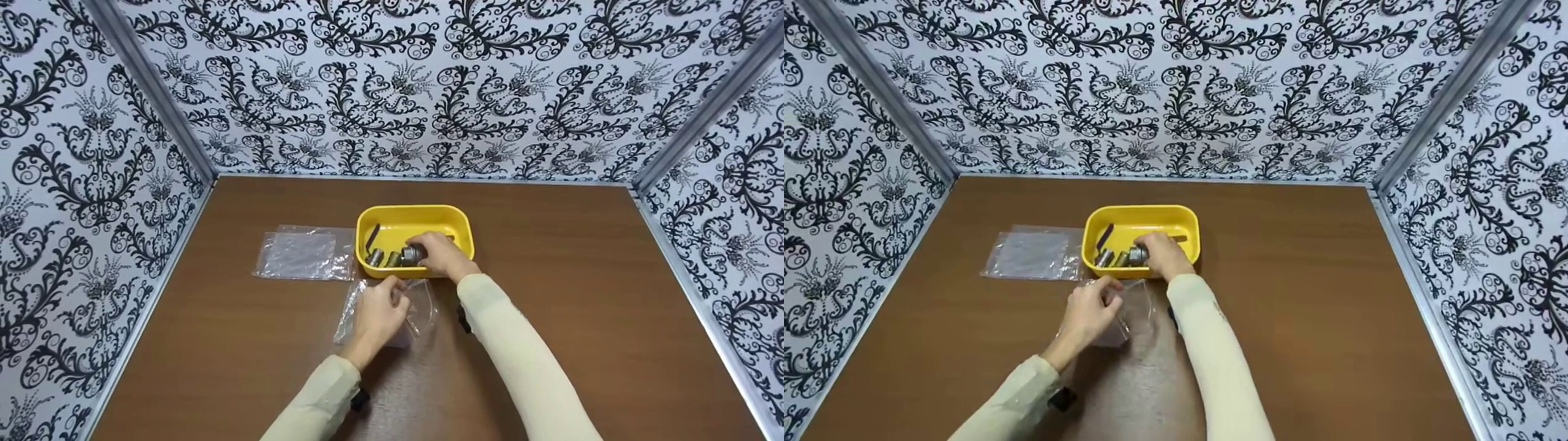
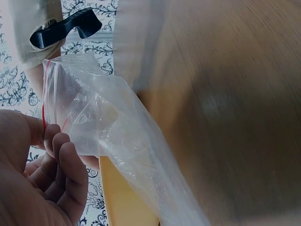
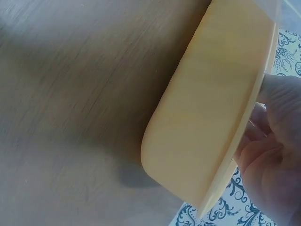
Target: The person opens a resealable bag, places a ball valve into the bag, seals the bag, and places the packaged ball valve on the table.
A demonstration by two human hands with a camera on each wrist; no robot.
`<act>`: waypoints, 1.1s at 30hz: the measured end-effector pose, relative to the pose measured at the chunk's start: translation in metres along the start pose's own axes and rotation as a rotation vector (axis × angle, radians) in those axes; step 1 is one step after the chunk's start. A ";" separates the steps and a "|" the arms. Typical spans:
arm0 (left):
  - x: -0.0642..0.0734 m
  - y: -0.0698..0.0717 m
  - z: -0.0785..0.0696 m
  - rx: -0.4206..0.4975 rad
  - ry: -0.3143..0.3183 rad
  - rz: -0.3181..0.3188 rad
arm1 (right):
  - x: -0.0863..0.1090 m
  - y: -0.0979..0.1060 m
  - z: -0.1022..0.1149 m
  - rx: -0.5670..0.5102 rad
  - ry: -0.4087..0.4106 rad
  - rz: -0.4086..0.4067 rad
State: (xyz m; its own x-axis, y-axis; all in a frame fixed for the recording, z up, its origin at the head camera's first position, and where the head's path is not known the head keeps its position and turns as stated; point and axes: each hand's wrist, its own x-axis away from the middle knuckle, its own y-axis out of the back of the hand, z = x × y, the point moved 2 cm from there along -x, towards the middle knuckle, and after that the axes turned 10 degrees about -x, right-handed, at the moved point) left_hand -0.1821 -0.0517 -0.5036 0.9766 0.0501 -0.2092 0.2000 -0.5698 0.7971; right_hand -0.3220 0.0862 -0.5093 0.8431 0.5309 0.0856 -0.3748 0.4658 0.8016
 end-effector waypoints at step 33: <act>0.000 0.003 0.000 -0.058 0.021 0.009 | 0.024 0.023 0.006 0.162 0.142 -0.177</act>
State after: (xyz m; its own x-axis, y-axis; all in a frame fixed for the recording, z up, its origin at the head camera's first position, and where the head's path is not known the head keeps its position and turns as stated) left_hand -0.1813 -0.0536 -0.5011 0.9797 0.0625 -0.1904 0.1948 -0.5218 0.8306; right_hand -0.3082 0.1051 -0.4858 0.8229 0.5510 -0.1390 -0.1503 0.4469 0.8819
